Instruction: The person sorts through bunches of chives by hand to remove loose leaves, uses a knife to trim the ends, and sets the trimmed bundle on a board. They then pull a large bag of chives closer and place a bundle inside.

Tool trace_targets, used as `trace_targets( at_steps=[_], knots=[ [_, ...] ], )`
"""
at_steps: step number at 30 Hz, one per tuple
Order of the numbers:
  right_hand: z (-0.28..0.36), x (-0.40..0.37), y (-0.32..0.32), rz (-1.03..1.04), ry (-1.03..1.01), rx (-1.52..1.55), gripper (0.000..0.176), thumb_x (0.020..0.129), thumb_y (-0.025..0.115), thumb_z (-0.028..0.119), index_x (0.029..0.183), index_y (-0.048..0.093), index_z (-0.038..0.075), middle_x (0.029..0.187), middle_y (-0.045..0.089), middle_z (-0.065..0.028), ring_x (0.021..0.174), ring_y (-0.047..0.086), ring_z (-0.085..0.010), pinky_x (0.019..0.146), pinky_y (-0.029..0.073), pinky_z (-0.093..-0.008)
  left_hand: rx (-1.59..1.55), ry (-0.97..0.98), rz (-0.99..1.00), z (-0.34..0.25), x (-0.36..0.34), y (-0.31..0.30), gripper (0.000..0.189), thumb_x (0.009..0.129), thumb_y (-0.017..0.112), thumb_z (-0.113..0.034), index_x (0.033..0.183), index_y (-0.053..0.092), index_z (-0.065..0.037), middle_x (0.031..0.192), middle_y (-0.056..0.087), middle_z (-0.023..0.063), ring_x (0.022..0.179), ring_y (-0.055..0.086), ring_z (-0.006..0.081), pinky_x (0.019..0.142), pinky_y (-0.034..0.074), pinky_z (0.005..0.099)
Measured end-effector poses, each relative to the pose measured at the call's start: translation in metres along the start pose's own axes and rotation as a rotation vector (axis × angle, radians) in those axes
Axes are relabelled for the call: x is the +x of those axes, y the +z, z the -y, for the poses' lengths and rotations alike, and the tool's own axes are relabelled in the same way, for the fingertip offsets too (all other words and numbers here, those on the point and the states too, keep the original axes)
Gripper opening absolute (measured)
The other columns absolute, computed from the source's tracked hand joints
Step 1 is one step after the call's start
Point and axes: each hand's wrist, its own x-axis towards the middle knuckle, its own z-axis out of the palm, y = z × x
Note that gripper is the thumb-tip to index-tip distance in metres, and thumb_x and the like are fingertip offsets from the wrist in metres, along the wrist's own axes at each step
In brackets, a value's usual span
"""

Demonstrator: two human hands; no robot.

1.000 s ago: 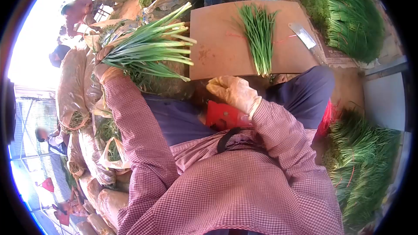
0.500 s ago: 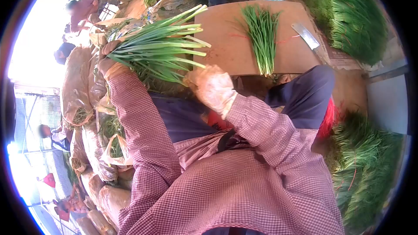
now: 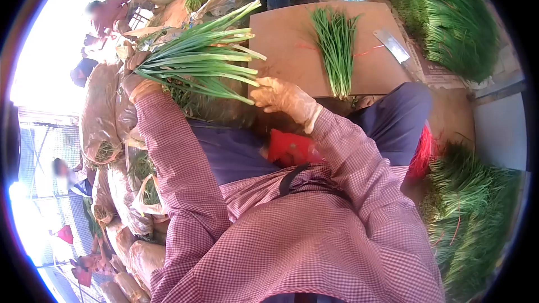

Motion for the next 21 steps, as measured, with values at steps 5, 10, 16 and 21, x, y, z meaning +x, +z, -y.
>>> trace_targets(
  at_steps=[5, 10, 16, 21],
  knots=[
    [0.011, 0.012, 0.024, 0.229, -0.097, 0.260, 0.053, 0.092, 0.061, 0.036, 0.134, 0.046, 0.007, 0.121, 0.059, -0.0067, 0.103, 0.059, -0.0178, 0.089, 0.048, -0.0344, -0.040, -0.019, -0.004, 0.002, -0.004, 0.001, 0.033, 0.091, 0.043, -0.017, 0.108, 0.058, 0.006, 0.057, 0.036, -0.0077, 0.050, 0.037, 0.0092, 0.053, 0.035, 0.0253],
    [0.021, 0.019, 0.046, 0.008, -0.121, 0.261, 0.037, 0.092, 0.062, 0.027, 0.118, 0.057, 0.000, 0.105, 0.064, -0.0085, 0.087, 0.062, -0.0173, 0.076, 0.051, -0.0312, -0.134, -0.049, 0.010, 0.010, -0.009, -0.001, 0.024, 0.090, 0.044, -0.017, 0.092, 0.059, 0.002, 0.056, 0.039, -0.0070, 0.050, 0.038, 0.0100, 0.052, 0.034, 0.0257],
    [0.016, 0.013, 0.041, -0.097, -0.113, 0.240, 0.023, 0.091, 0.063, 0.019, 0.105, 0.063, 0.000, 0.084, 0.063, -0.0060, 0.070, 0.060, -0.0133, 0.062, 0.049, -0.0241, -0.097, -0.095, -0.011, 0.006, -0.006, -0.008, 0.021, 0.090, 0.044, -0.016, 0.087, 0.058, -0.001, 0.056, 0.037, -0.0073, 0.052, 0.039, 0.0106, 0.055, 0.036, 0.0269],
    [-0.006, 0.013, 0.007, -0.147, -0.071, 0.058, 0.036, 0.091, 0.062, 0.022, 0.120, 0.056, 0.001, 0.094, 0.064, -0.0053, 0.074, 0.060, -0.0119, 0.065, 0.049, -0.0228, -0.100, -0.083, -0.052, 0.007, -0.010, -0.003, 0.018, 0.092, 0.045, -0.014, 0.085, 0.056, -0.002, 0.056, 0.035, -0.0078, 0.051, 0.037, 0.0102, 0.054, 0.035, 0.0276]
  ],
)
